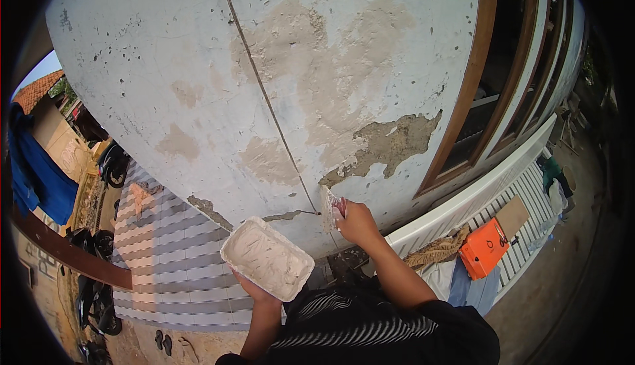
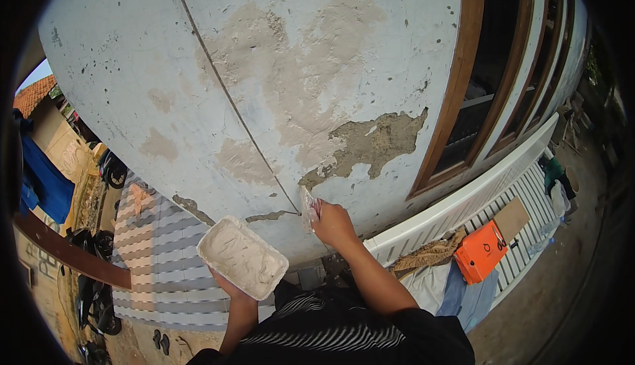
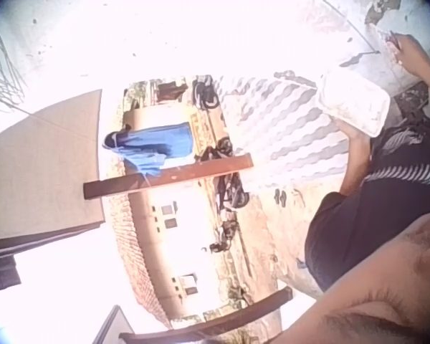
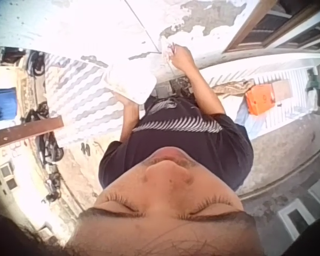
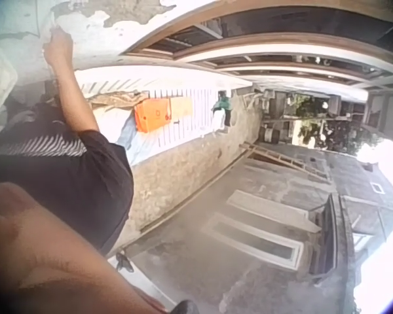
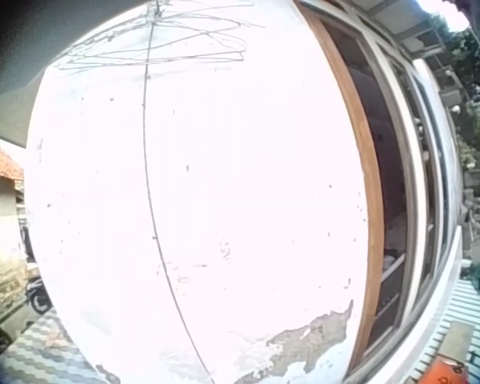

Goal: Patching a damaged section of an exterior wall with putty and a scraper tool.

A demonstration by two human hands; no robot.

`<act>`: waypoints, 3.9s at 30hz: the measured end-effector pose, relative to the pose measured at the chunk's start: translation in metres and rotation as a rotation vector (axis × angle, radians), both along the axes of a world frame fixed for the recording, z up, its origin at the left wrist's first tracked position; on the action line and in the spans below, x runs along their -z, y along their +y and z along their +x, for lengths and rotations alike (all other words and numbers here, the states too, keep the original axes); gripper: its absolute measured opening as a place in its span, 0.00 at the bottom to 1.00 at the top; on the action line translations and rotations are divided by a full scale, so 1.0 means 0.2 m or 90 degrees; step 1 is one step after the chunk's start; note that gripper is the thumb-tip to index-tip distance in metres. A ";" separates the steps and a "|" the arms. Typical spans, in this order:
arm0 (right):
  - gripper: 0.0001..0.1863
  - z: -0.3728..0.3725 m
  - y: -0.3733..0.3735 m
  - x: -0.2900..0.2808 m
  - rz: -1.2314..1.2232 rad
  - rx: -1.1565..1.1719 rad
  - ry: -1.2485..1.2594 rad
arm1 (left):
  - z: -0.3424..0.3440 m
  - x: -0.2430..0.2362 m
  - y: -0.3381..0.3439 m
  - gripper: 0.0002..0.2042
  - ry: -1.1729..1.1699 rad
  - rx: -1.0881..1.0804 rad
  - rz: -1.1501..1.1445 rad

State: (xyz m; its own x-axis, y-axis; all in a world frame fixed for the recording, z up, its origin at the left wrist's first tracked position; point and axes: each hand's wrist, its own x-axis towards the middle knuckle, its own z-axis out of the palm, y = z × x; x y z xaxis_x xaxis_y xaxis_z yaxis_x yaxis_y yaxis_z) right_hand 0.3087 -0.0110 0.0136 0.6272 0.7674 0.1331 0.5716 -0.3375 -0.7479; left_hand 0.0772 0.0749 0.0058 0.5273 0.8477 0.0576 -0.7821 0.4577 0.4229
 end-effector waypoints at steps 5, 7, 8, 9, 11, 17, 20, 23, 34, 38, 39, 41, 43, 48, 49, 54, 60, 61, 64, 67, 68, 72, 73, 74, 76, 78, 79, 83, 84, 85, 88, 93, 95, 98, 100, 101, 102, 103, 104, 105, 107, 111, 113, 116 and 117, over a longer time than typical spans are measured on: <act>0.11 0.03 0.07 0.07 -0.030 -0.016 0.009 | 0.00 -0.02 -0.02 0.33 -0.026 0.043 -0.024; 0.11 -0.01 0.04 0.10 -0.037 -0.021 -0.001 | 0.00 0.00 -0.01 0.33 0.006 0.002 -0.021; 0.11 -0.02 0.03 0.09 -0.045 -0.029 -0.011 | -0.01 0.01 -0.01 0.33 0.006 -0.001 -0.020; 0.11 -0.03 0.03 0.08 -0.044 -0.033 -0.012 | -0.01 0.02 0.00 0.32 0.009 -0.015 -0.026; 0.11 -0.02 0.02 0.06 -0.021 0.015 -0.012 | -0.02 0.02 0.00 0.32 0.013 -0.027 -0.036; 0.10 -0.02 0.01 0.04 -0.029 0.014 -0.005 | 0.00 0.02 0.00 0.32 0.015 -0.013 -0.046; 0.11 -0.03 0.01 0.01 0.009 0.001 -0.007 | 0.01 -0.02 -0.01 0.32 -0.003 0.001 -0.059; 0.10 -0.01 0.08 0.06 -0.016 0.023 -0.014 | 0.01 -0.01 -0.01 0.32 -0.030 0.045 -0.025; 0.11 -0.04 0.05 0.01 -0.036 -0.025 -0.024 | 0.01 -0.06 -0.02 0.31 0.000 -0.007 -0.014; 0.12 -0.02 0.08 0.02 -0.054 -0.006 -0.029 | -0.01 -0.06 -0.02 0.31 -0.023 0.027 -0.003; 0.12 -0.02 0.07 0.04 -0.056 -0.004 -0.029 | -0.01 -0.05 -0.01 0.31 -0.025 0.035 0.003; 0.12 -0.04 0.08 0.07 -0.071 -0.033 -0.029 | -0.01 -0.05 -0.01 0.31 -0.029 0.039 0.009; 0.12 -0.06 0.05 0.05 -0.072 -0.019 -0.033 | -0.01 -0.05 0.00 0.31 -0.047 0.009 -0.005; 0.12 -0.04 0.09 0.08 -0.061 0.034 -0.031 | -0.04 -0.02 0.01 0.32 -0.034 0.039 -0.011; 0.12 -0.06 0.08 0.07 -0.064 0.022 -0.038 | -0.04 -0.02 0.01 0.32 -0.028 0.049 0.002; 0.12 -0.08 0.05 0.06 -0.072 0.015 -0.029 | -0.03 -0.02 0.01 0.32 -0.014 0.015 -0.019; 0.12 -0.07 0.07 0.12 -0.085 -0.023 -0.048 | -0.05 -0.04 -0.01 0.32 -0.011 0.007 -0.025; 0.12 -0.08 0.06 0.11 -0.086 -0.018 -0.039 | -0.05 -0.04 -0.01 0.32 -0.014 -0.010 -0.028; 0.11 -0.05 0.10 0.14 -0.069 0.024 -0.021 | -0.07 -0.02 0.00 0.32 0.003 -0.010 -0.034; 0.11 -0.09 0.08 0.14 -0.052 0.033 -0.022 | -0.09 0.00 0.00 0.32 -0.001 -0.002 -0.019; 0.11 -0.09 0.08 0.13 -0.049 0.010 -0.035 | -0.09 0.00 0.00 0.32 -0.002 -0.003 -0.018; 0.11 -0.08 0.06 0.13 -0.050 0.036 -0.008 | -0.10 0.00 0.00 0.32 -0.008 -0.008 -0.048; 0.11 -0.06 0.07 0.13 -0.046 0.037 -0.009 | -0.10 0.00 0.00 0.32 -0.026 0.023 -0.044; 0.11 -0.06 0.09 0.11 -0.038 0.035 -0.012 | -0.10 0.01 0.00 0.32 -0.027 0.023 -0.043; 0.11 -0.07 0.04 0.06 -0.035 0.025 -0.010 | -0.10 0.01 0.01 0.32 0.007 -0.023 -0.024; 0.12 -0.06 0.00 0.06 -0.033 0.017 -0.008 | -0.10 0.03 0.02 0.32 0.011 -0.025 -0.030; 0.12 -0.04 0.01 0.09 -0.023 0.031 -0.009 | -0.10 0.04 0.02 0.32 0.015 -0.029 -0.037; 0.12 0.02 0.08 0.18 -0.032 0.047 -0.023 | -0.09 0.02 0.00 0.32 0.000 0.020 -0.062; 0.12 0.01 0.07 0.16 -0.030 0.045 -0.024 | -0.09 0.02 0.00 0.32 0.008 -0.002 -0.051; 0.12 -0.01 0.03 0.15 -0.048 0.048 -0.026 | -0.09 0.03 0.00 0.31 0.017 -0.025 -0.040; 0.12 0.02 0.01 0.14 -0.059 0.059 -0.032 | -0.07 -0.02 -0.01 0.31 0.011 -0.029 -0.059; 0.11 0.04 0.00 0.17 -0.069 0.052 -0.026 | -0.09 0.02 0.01 0.32 -0.021 0.032 -0.036; 0.11 0.04 -0.05 0.19 -0.091 0.041 -0.042 | -0.09 0.03 0.01 0.32 -0.004 0.006 -0.049; 0.11 0.08 0.02 0.19 -0.058 0.076 -0.032 | -0.08 0.02 0.00 0.32 0.009 0.002 -0.050; 0.11 0.06 -0.02 0.20 -0.059 0.060 -0.029 | -0.08 0.01 0.00 0.32 -0.011 0.039 -0.051; 0.11 0.07 -0.02 0.19 -0.054 0.043 -0.030 | -0.08 0.02 0.00 0.32 -0.011 0.039 -0.051; 0.11 0.07 -0.03 0.18 -0.053 0.044 -0.030 | -0.07 0.02 0.00 0.32 0.001 0.001 -0.060; 0.11 0.07 -0.05 0.17 -0.048 0.048 -0.014 | -0.07 0.02 0.00 0.32 0.014 -0.038 -0.069; 0.11 0.06 -0.07 0.17 -0.045 0.056 0.004 | -0.07 0.03 0.00 0.32 0.015 -0.035 -0.070; 0.11 0.08 -0.06 0.18 -0.046 0.058 0.005 | -0.07 0.03 0.00 0.32 0.016 -0.008 -0.059; 0.11 0.12 0.01 0.19 -0.032 0.014 0.001 | -0.07 0.03 -0.01 0.32 0.017 0.021 -0.047; 0.11 0.11 -0.02 0.18 -0.049 0.021 0.031 | -0.07 0.01 0.00 0.32 0.010 -0.001 -0.055; 0.11 0.11 0.00 0.19 -0.042 0.052 -0.005 | -0.07 0.02 0.00 0.31 0.013 -0.015 -0.065; 0.11 0.10 -0.01 0.17 -0.046 0.014 0.019 | -0.09 0.03 0.00 0.31 0.008 0.013 -0.050; 0.11 0.10 -0.02 0.16 -0.046 0.012 0.018 | -0.08 0.02 0.00 0.31 0.009 0.000 -0.045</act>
State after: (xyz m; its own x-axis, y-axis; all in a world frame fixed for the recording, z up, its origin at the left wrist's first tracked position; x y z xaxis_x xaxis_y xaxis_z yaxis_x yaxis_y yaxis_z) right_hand 0.3289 -0.0150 -0.0183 0.6446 0.7621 0.0601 0.5435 -0.4016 -0.7371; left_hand 0.0605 0.0743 0.0028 0.5271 0.8498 -0.0091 -0.7768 0.4861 0.4004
